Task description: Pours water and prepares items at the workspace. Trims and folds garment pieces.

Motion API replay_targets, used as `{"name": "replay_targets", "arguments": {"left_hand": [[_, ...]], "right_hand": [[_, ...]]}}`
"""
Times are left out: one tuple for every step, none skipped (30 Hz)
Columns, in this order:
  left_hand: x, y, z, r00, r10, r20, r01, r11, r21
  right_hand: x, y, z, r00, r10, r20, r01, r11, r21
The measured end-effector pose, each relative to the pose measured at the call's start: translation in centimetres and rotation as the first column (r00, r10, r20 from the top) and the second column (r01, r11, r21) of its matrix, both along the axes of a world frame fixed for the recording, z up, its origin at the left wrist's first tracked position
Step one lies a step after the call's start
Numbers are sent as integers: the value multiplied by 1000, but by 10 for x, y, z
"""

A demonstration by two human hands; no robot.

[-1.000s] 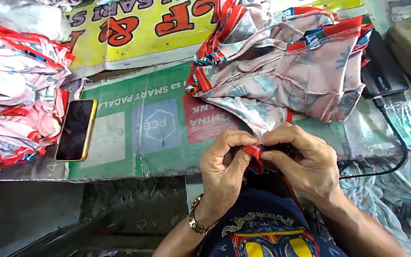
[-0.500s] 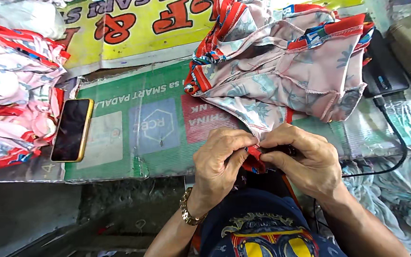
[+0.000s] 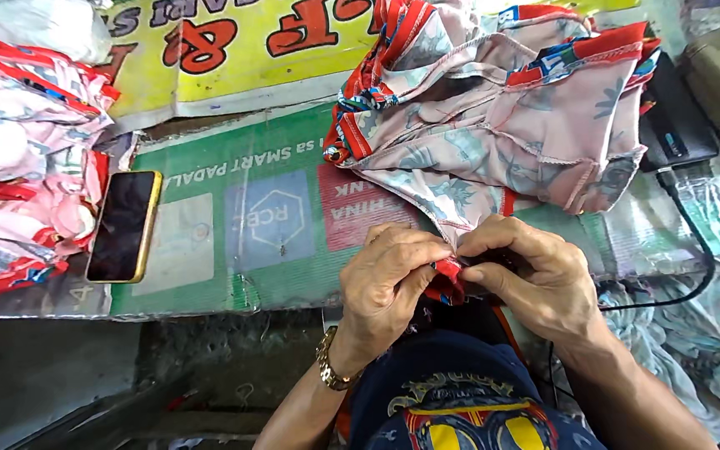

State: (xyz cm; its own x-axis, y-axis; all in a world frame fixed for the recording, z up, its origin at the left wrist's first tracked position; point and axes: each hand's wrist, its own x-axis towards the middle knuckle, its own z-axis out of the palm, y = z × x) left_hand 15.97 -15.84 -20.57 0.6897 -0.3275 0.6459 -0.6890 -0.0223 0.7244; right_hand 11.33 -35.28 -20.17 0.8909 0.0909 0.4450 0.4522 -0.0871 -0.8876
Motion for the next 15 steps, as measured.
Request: {"name": "replay_targets", "arguments": {"left_hand": [[-1, 0, 0, 1000, 3, -19, -3, 1000, -17], [-2, -1, -1, 999, 7, -39, -9, 999, -34], [-2, -2, -1, 998, 8, -57, -11, 999, -49], [-4, -3, -2, 997, 8, -74, -12, 998, -61], [-5, -4, -2, 996, 7, -90, -13, 998, -69], [-6, -6, -2, 994, 7, -106, -15, 997, -76], [-8, -7, -1, 992, 6, -123, -17, 996, -87], [-9, -8, -1, 990, 2, -140, -16, 995, -98], [-10, -9, 0, 988, -7, -157, -11, 993, -114], [-10, -10, 0, 985, -16, -174, -7, 991, -132], [-11, -10, 0, 982, -26, -187, -2, 989, -145], [-11, -11, -1, 980, -32, -196, 1, 988, -155], [-11, -11, -1, 979, -39, -199, 6, 987, -162], [-10, -11, -1, 980, -46, -194, 14, 986, -164], [-10, -10, -1, 982, -52, -182, 23, 987, -157]], "right_hand": [[-1, 0, -1, 1000, 5, 6, -5, 1000, -4], [-2, 1, -2, 1000, 13, 18, -12, 1000, -14], [-3, 2, -3, 999, 9, 35, -8, 1000, -30], [-3, 4, -4, 998, -5, 56, 7, 999, -45], [-3, 6, -4, 997, -22, 76, 26, 998, -52], [-3, 7, -5, 995, -42, 94, 47, 998, -52], [-2, 8, -5, 993, -56, 106, 61, 997, -43], [-1, 9, -5, 991, -63, 114, 67, 997, -34], [0, 9, -5, 991, -64, 120, 67, 998, -21], [0, 10, -5, 991, -59, 121, 61, 998, -5], [1, 9, -6, 992, -52, 117, 51, 999, 10], [1, 9, -6, 993, -45, 109, 43, 999, 20], [1, 9, -6, 994, -40, 104, 38, 999, 24], [1, 8, -5, 994, -39, 102, 36, 999, 25], [2, 7, -5, 994, -38, 103, 36, 999, 24]]}}
